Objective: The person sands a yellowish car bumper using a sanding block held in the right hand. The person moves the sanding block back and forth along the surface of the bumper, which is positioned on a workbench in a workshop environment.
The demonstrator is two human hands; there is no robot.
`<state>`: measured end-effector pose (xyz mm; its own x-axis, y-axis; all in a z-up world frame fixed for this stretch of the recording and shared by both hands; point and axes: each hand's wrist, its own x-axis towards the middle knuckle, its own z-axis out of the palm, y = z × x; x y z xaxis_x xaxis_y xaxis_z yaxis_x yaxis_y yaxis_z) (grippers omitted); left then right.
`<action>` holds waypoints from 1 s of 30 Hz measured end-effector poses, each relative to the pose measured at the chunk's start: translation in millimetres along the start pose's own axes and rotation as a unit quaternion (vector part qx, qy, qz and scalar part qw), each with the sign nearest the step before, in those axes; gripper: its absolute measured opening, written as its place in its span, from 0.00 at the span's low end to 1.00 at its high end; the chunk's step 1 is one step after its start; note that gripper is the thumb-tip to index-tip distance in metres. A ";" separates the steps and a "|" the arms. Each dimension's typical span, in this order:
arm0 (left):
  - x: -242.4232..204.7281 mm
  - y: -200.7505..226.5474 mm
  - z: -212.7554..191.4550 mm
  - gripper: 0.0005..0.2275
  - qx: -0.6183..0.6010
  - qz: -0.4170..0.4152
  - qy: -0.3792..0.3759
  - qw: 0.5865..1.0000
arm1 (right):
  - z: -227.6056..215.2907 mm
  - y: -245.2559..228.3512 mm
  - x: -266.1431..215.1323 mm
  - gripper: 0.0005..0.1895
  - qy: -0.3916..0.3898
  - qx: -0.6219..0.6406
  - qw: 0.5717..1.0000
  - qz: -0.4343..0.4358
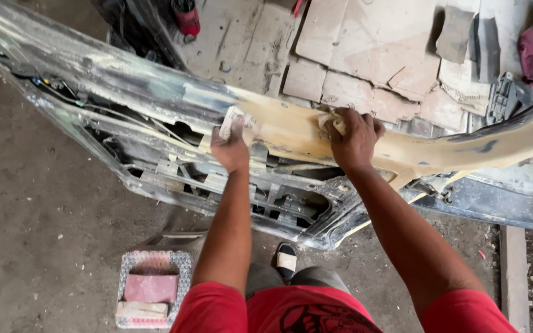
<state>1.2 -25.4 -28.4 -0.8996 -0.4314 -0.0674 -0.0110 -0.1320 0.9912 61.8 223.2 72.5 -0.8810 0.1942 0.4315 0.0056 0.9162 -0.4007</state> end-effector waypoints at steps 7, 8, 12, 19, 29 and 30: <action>-81.3 -6.2 59.1 0.21 0.118 -0.029 -0.092 0.988 | -1.5 -1.1 0.0 0.13 -0.011 0.003 1.000 0.004; -62.7 -26.4 52.3 0.21 0.095 0.054 -0.058 0.992 | -0.5 0.3 -1.4 0.13 -0.017 0.003 1.000 0.006; 23.6 -26.6 -0.7 0.19 -0.436 -0.161 -0.100 0.880 | 3.4 5.2 0.8 0.15 -0.003 -0.008 1.000 -0.006; -94.2 12.0 66.8 0.18 0.095 0.049 -0.091 0.990 | -2.7 -5.3 -0.4 0.15 -0.033 -0.007 0.999 0.022; -15.2 19.2 47.3 0.19 0.127 0.075 0.054 0.988 | -2.5 -6.8 0.9 0.16 -0.009 -0.011 1.000 -0.003; -62.2 47.1 43.0 0.21 0.147 0.058 0.000 0.987 | -4.9 -8.0 0.7 0.17 -0.018 -0.013 1.000 0.008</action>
<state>37.9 33.5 27.4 -0.9025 -0.4280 0.0483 -0.0346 0.1837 0.9824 63.5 217.8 80.0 -0.8975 0.1957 0.3952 0.0311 0.9220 -0.3860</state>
